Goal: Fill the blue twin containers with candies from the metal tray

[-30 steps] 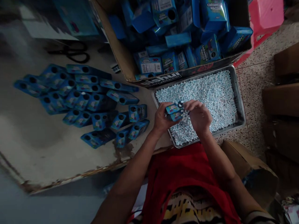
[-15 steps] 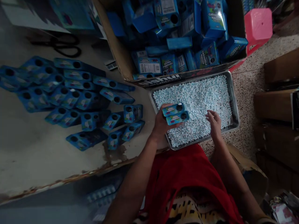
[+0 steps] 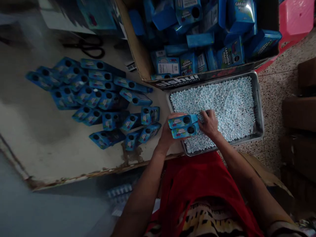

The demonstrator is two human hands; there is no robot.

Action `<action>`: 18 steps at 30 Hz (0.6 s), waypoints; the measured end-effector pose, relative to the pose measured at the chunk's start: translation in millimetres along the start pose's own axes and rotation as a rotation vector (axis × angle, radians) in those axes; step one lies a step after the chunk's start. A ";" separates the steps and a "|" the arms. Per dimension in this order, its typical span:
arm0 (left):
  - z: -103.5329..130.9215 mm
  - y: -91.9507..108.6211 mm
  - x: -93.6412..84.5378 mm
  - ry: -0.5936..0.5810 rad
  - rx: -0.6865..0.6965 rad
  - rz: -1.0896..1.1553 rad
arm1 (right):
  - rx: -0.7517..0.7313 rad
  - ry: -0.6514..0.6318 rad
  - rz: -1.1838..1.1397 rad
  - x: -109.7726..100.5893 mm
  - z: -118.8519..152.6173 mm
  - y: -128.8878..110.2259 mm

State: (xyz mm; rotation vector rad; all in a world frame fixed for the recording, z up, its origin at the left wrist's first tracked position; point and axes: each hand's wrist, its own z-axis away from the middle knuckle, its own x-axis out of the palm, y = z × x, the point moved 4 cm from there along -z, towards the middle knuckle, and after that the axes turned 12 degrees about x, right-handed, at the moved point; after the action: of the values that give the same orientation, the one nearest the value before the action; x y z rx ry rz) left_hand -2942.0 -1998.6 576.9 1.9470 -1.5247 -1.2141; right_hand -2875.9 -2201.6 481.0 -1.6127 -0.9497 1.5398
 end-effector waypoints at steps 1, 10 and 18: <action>3.3 -0.5 -2.7 0.004 0.003 0.013 | 0.066 -0.021 -0.130 0.6 -1.5 0.6; 11.4 -3.2 -6.2 -0.024 0.027 -0.145 | 0.405 -0.358 -1.505 -64.5 15.0 -66.2; -1.3 9.6 7.4 -0.150 -0.041 -0.276 | 0.088 -0.365 -1.191 -47.3 13.9 -117.6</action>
State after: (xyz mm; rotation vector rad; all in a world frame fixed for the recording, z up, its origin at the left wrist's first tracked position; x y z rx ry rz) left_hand -2946.3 -2008.9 581.7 2.1338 -1.3172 -1.5223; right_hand -2895.5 -2186.1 606.1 -0.4319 -1.5912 0.9546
